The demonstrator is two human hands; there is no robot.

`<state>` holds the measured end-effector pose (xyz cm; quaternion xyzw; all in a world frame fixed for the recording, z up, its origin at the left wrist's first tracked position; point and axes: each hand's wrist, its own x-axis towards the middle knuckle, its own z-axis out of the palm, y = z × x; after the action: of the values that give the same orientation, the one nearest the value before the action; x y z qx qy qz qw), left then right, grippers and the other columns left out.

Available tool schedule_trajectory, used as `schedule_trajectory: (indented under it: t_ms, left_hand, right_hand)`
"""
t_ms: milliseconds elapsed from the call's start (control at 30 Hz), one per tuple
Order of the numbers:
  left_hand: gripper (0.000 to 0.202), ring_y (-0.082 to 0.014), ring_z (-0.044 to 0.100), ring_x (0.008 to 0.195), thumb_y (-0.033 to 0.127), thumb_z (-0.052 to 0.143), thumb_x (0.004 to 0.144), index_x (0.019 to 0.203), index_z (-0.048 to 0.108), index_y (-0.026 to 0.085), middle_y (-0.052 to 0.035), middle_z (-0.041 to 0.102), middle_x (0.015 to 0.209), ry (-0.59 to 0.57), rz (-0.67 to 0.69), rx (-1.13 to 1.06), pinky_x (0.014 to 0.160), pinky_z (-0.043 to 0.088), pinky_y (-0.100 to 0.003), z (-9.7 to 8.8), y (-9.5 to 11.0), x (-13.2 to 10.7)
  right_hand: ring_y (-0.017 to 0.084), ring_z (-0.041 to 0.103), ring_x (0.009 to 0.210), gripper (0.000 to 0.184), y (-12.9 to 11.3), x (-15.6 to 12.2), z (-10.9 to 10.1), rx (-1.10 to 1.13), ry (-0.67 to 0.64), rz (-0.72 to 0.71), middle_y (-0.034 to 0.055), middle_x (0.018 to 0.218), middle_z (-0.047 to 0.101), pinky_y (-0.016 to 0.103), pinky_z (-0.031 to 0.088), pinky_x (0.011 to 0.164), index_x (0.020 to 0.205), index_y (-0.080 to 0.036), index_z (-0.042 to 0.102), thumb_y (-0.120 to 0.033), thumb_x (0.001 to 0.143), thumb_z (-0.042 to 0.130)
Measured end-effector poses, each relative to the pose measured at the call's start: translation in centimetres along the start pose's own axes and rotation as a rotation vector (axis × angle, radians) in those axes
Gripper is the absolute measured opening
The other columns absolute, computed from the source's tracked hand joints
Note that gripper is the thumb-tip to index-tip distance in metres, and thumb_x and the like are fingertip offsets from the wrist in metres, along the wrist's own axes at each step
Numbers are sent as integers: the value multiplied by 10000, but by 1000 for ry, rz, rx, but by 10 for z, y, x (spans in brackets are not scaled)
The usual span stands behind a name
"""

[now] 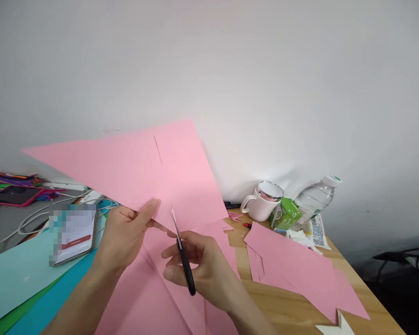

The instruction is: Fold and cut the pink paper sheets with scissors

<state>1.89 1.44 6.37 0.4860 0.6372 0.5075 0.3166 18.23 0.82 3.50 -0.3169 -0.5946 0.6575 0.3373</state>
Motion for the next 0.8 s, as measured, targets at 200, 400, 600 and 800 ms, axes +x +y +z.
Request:
schedule_trajectory:
  t_ms: [200,400,600,800]
  left_hand:
    - [609,-50,116,389,548,534,757,298,479,152,-36,548,362,-70,-42,56,393,59,-254,-3,8,-4]
    - [608,-54,80,379,564,531,736,281,485,164,-13,453,300,-50,-30,94,377,32,-252,-2,11,-5]
    - [612,-50,69,373,572,544,717,261,458,174,0,424,284,-23,-43,80,383,24,-247,-2,11,-5]
    - [570,-52,62,384,555,543,726,300,554,175,30,281,267,-7,-47,92,390,27,-244,0,13,-7]
  right_hand:
    - [130,584,659,324,2,1,2,-17,86,20,33,755,683,265,464,607,881,-183,590,-362,676,766]
    - [130,582,657,330,2,0,2,4,84,5,20,738,677,269,474,625,921,-193,625,-338,661,768]
    - [109,485,574,286,0,2,5,-32,133,2,0,654,601,263,416,556,869,-176,657,-335,649,744]
    - [91,438,554,238,4,2,8,-23,153,28,-24,625,535,250,370,546,897,-166,665,-274,688,702]
